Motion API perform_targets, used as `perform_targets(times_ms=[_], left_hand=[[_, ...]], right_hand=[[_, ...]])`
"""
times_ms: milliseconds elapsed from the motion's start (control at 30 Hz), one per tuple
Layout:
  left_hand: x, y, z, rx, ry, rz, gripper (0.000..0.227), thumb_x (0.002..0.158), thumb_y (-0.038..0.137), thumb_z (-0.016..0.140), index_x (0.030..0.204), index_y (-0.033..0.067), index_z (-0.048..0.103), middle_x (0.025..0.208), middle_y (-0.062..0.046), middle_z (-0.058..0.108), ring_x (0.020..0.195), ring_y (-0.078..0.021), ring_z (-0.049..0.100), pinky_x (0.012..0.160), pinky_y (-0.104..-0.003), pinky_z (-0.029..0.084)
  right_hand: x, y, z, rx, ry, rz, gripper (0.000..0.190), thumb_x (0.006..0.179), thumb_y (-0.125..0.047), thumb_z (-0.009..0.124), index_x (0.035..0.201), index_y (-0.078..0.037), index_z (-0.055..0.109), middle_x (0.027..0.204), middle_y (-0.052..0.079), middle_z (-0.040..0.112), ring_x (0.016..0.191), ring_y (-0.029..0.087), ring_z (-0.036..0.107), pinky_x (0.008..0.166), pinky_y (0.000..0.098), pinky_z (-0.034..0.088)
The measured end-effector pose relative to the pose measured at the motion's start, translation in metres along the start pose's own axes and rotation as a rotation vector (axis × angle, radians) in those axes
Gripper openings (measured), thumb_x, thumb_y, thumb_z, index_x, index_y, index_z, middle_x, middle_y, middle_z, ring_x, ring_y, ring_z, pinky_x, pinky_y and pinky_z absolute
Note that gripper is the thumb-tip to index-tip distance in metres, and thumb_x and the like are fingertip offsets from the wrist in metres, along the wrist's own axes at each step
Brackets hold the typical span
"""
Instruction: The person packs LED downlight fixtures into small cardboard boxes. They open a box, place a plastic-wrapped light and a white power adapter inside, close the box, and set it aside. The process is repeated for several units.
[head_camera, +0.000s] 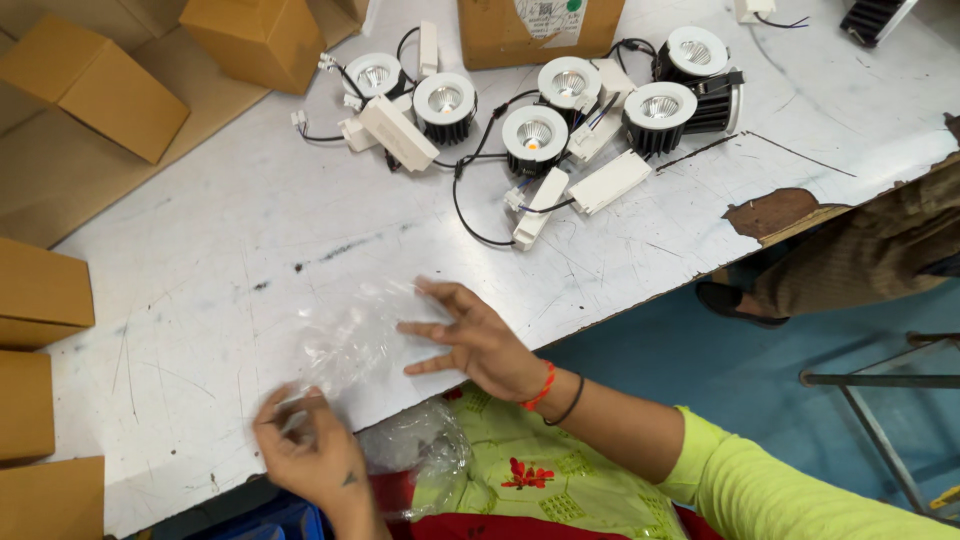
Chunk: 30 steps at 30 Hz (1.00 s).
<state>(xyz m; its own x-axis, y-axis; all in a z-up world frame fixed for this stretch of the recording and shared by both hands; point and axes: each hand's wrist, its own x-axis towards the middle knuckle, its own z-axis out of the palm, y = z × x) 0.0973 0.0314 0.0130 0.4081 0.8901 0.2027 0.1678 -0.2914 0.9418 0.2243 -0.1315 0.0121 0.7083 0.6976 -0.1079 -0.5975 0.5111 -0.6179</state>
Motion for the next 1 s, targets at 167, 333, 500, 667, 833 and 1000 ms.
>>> perform_targets(times_ms=[167,333,500,667,833,1000], left_hand=[[0.018,0.012,0.036,0.477,-0.368,0.722,0.056,0.099,0.019,0.070,0.146,-0.0010,0.049,0.148,-0.028,0.047,0.125,-0.0443,0.054,0.092,-0.050,0.049],[0.046,-0.006,0.053,0.543,-0.410,0.343,0.057,0.104,0.042,0.066,0.141,0.0003,0.052,0.142,-0.024,0.049,0.118,-0.0379,0.058,0.096,-0.051,0.048],[0.087,-0.036,0.018,0.841,0.318,1.078,0.032,0.091,0.034,0.081,0.105,0.0087,0.067,0.114,-0.009,0.057,0.112,-0.0296,0.060,0.108,-0.055,0.044],[0.153,-0.074,0.004,0.923,0.060,0.577,0.033,0.093,0.024,0.073,0.116,0.0016,0.065,0.126,-0.017,0.059,0.119,-0.0336,0.058,0.107,-0.051,0.047],[0.131,-0.080,0.004,0.667,-0.057,0.442,0.035,0.097,0.014,0.065,0.127,-0.0040,0.063,0.132,-0.022,0.064,0.120,-0.0347,0.059,0.103,-0.046,0.052],[0.112,-0.061,0.003,0.911,0.111,0.693,0.041,0.082,0.022,0.081,0.112,-0.0041,0.074,0.099,-0.018,0.075,0.094,-0.0355,0.066,0.072,-0.045,0.054]], right_hand=[[0.012,0.022,-0.011,-0.603,-0.205,0.011,0.055,0.099,-0.005,0.058,0.152,-0.015,0.047,0.157,0.012,0.047,0.140,0.034,0.055,0.115,0.0438,0.048],[0.013,-0.032,-0.051,-1.288,0.100,-0.649,0.039,0.098,-0.008,0.064,0.137,-0.005,0.059,0.138,0.014,0.065,0.134,0.027,0.060,0.116,0.0378,0.046],[0.000,-0.129,-0.120,-1.941,0.663,-0.768,0.046,0.095,-0.028,0.073,0.133,-0.005,0.061,0.142,0.017,0.058,0.137,0.037,0.048,0.115,0.0489,0.038],[-0.027,-0.112,-0.125,-2.235,0.450,-0.663,0.068,0.091,-0.047,0.069,0.140,-0.001,0.059,0.153,0.021,0.047,0.146,0.045,0.035,0.118,0.0530,0.033],[-0.064,-0.109,-0.119,-1.877,0.237,-0.619,0.047,0.089,-0.040,0.074,0.120,-0.006,0.068,0.135,0.014,0.064,0.138,0.036,0.048,0.116,0.0481,0.039],[-0.074,-0.174,-0.165,-1.118,0.294,-0.435,0.036,0.094,-0.025,0.070,0.123,-0.005,0.070,0.123,0.009,0.069,0.116,0.022,0.065,0.104,0.0362,0.051]])
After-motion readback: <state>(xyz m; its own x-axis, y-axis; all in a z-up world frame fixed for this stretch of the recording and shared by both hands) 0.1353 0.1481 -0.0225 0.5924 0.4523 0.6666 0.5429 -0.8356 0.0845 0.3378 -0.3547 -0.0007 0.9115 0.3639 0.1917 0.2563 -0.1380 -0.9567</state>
